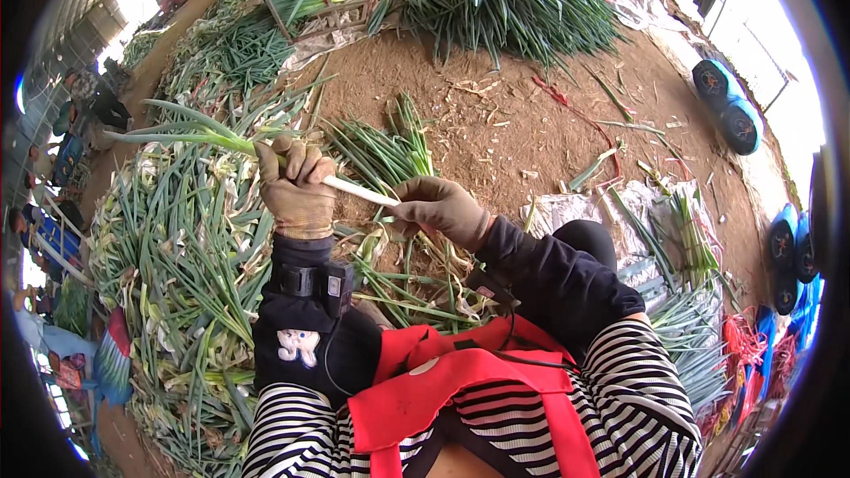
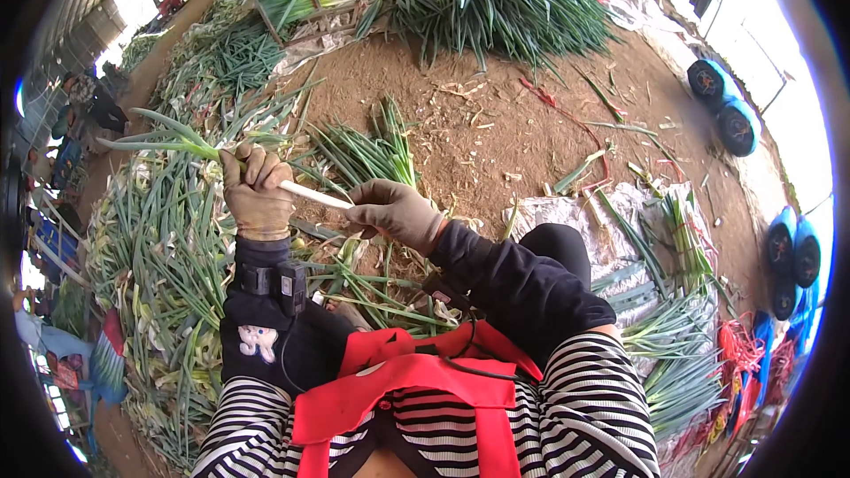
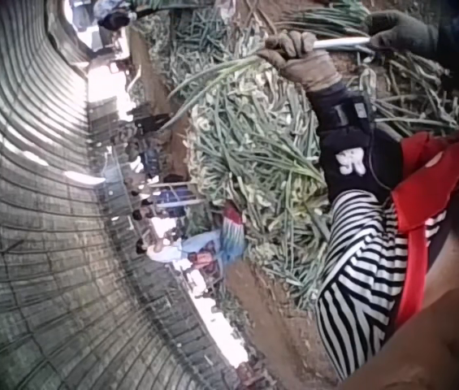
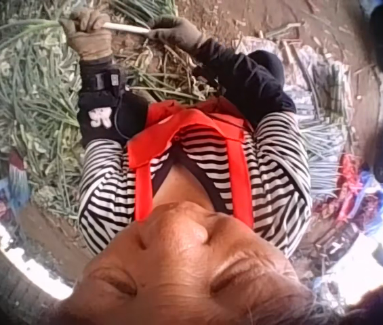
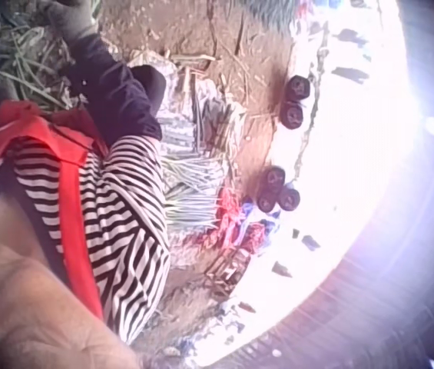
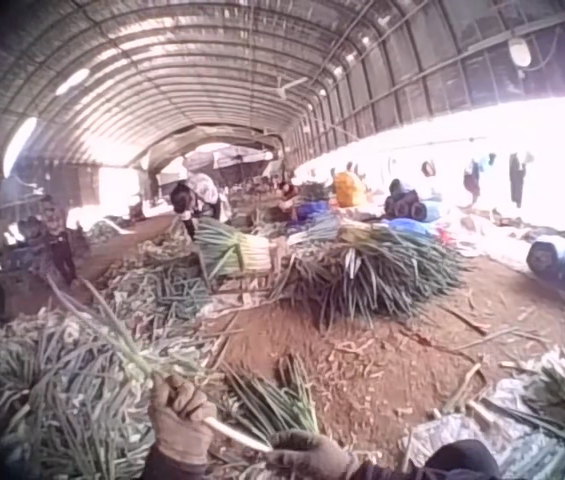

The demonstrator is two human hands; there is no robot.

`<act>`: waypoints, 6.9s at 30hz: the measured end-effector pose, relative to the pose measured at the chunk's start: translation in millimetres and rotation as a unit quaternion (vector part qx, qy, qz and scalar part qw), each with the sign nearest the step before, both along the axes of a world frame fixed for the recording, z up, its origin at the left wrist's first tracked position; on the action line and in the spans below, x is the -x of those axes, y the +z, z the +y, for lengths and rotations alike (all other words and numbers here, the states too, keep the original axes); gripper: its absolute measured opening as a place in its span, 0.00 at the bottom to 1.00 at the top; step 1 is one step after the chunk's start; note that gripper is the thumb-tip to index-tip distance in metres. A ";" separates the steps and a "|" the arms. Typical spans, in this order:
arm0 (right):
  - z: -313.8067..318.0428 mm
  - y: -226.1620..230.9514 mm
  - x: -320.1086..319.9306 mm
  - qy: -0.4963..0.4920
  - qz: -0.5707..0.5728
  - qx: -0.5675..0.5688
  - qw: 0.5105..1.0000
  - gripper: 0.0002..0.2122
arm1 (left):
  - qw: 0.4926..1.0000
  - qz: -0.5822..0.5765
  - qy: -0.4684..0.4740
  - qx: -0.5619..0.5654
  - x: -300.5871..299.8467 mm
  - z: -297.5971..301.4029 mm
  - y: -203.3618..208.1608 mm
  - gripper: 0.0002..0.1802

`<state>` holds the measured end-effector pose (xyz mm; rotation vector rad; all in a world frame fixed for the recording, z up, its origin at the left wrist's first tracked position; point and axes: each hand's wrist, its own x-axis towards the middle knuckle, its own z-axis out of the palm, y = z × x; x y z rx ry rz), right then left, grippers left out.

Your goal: Sorting and cleaning green onions in an agricultural processing shed.

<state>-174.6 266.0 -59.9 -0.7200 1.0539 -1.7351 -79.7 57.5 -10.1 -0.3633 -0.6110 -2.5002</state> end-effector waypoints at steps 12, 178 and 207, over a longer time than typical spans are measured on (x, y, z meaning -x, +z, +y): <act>-2.9 11.3 -1.5 -0.034 0.109 -0.153 0.982 0.13 | 0.998 -0.052 0.033 -0.025 -1.5 3.5 -5.4 0.20; -66.6 -300.9 40.1 0.115 0.447 -0.487 0.742 0.15 | 0.913 -0.379 0.144 0.044 -65.9 23.0 45.5 0.19; -259.3 -144.7 -226.4 0.459 0.569 0.079 0.678 0.33 | 0.925 -0.334 0.182 0.007 -92.6 6.7 51.1 0.20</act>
